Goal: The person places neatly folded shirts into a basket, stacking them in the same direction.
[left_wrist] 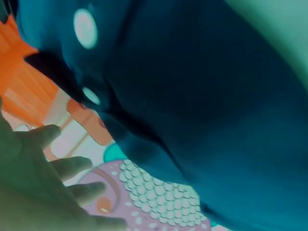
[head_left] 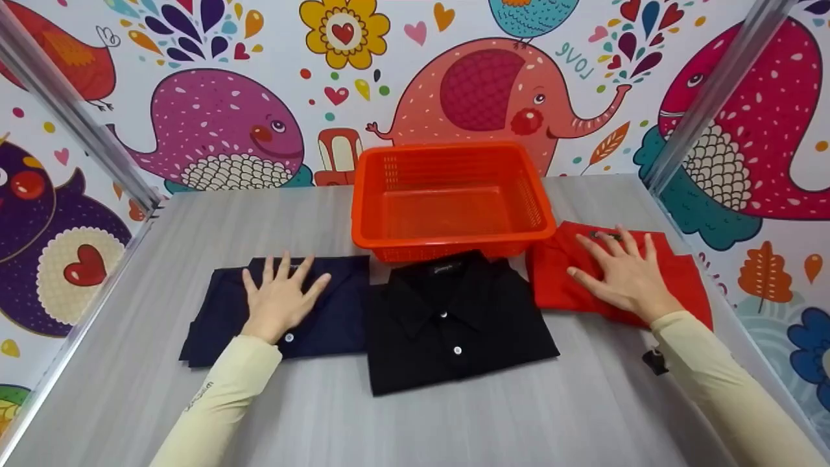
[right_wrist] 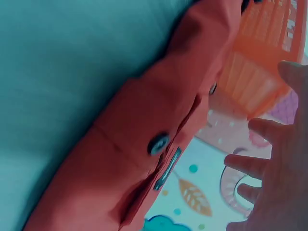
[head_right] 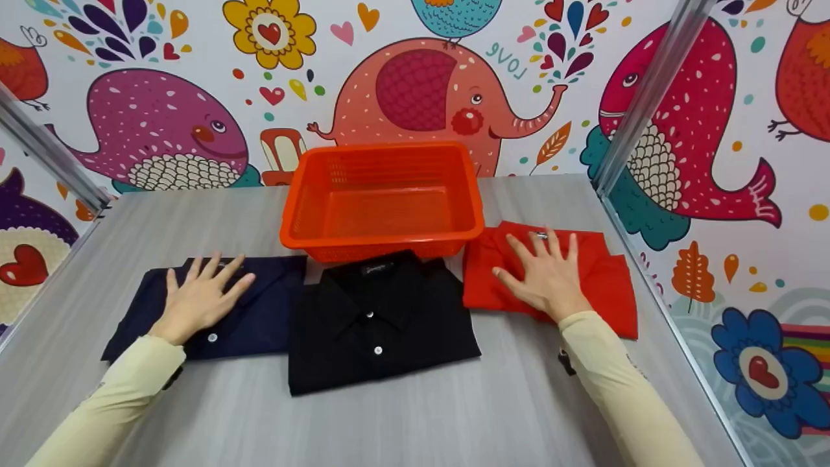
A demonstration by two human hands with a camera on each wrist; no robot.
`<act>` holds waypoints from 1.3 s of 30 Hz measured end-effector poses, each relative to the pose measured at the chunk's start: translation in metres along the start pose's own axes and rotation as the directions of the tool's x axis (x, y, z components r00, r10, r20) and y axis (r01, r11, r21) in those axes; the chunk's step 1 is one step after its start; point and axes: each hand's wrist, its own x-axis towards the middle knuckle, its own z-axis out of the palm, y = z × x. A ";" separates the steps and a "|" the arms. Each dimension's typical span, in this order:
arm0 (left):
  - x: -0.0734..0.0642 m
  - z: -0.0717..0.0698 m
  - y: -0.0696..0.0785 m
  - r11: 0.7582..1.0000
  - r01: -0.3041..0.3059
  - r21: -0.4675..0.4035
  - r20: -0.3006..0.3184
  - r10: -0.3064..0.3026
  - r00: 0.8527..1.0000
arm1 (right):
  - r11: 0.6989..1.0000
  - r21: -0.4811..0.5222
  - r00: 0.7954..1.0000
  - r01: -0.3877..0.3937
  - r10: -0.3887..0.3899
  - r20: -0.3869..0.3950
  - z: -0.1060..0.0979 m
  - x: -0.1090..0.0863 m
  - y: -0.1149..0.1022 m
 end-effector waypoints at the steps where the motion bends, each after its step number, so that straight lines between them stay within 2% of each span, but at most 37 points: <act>1: -0.002 0.001 0.003 1.000 -0.002 0.005 0.000 0.002 1.000 | 1.000 -0.003 1.000 0.015 -0.015 -0.008 0.001 -0.001 -0.003; 3: -0.005 0.003 0.008 1.000 -0.010 0.013 -0.012 0.010 1.000 | 0.999 -0.014 0.999 0.045 -0.045 -0.027 0.004 -0.002 -0.010; 7: -0.010 0.006 0.020 0.998 -0.052 0.046 -0.086 0.056 0.995 | 0.995 -0.050 0.995 0.091 -0.092 -0.034 0.007 -0.005 -0.027; 11: -0.018 0.009 0.032 0.992 -0.095 0.080 -0.164 0.107 0.981 | 0.991 -0.059 0.993 0.121 -0.121 0.001 0.012 -0.010 -0.044; 14: -0.025 0.011 0.040 0.990 -0.118 0.073 -0.215 0.131 0.968 | 0.989 -0.051 0.990 0.141 -0.141 0.022 0.015 -0.013 -0.056; 18: -0.033 0.012 0.048 0.987 -0.153 0.044 -0.222 0.159 0.962 | 0.987 -0.020 0.986 0.162 -0.161 0.038 0.019 -0.018 -0.067; 24: -0.042 0.012 0.060 0.986 -0.156 -0.067 -0.095 0.149 0.984 | 0.985 0.034 0.980 0.172 -0.174 0.096 0.025 -0.024 -0.078; 26: -0.044 0.013 0.063 0.980 -0.152 -0.130 -0.033 0.149 0.988 | 0.985 0.041 0.979 0.169 -0.173 0.105 0.027 -0.025 -0.080; 28: -0.044 0.015 0.066 0.970 -0.128 -0.208 0.054 0.142 0.988 | 0.986 0.056 0.981 0.157 -0.162 0.107 0.028 -0.024 -0.081; 30: -0.044 0.017 0.068 0.948 -0.078 -0.310 0.164 0.134 0.977 | 0.988 0.082 0.984 0.134 -0.143 0.110 0.030 -0.022 -0.083; 32: -0.044 0.019 0.071 0.913 0.009 -0.408 0.269 0.111 0.957 | 0.987 0.122 0.985 0.107 -0.123 0.125 0.030 -0.019 -0.084; 34: -0.043 0.021 0.073 0.876 0.099 -0.472 0.341 0.078 0.937 | 0.982 0.172 0.984 0.080 -0.105 0.147 0.031 -0.015 -0.085; 37: -0.041 0.023 0.077 0.827 0.191 -0.529 0.382 0.030 0.924 | 0.966 0.256 0.981 0.043 -0.090 0.174 0.031 -0.009 -0.088; 39: -0.039 0.024 0.080 0.801 0.219 -0.557 0.381 0.012 0.925 | 0.954 0.300 0.980 0.016 -0.074 0.183 0.032 -0.007 -0.090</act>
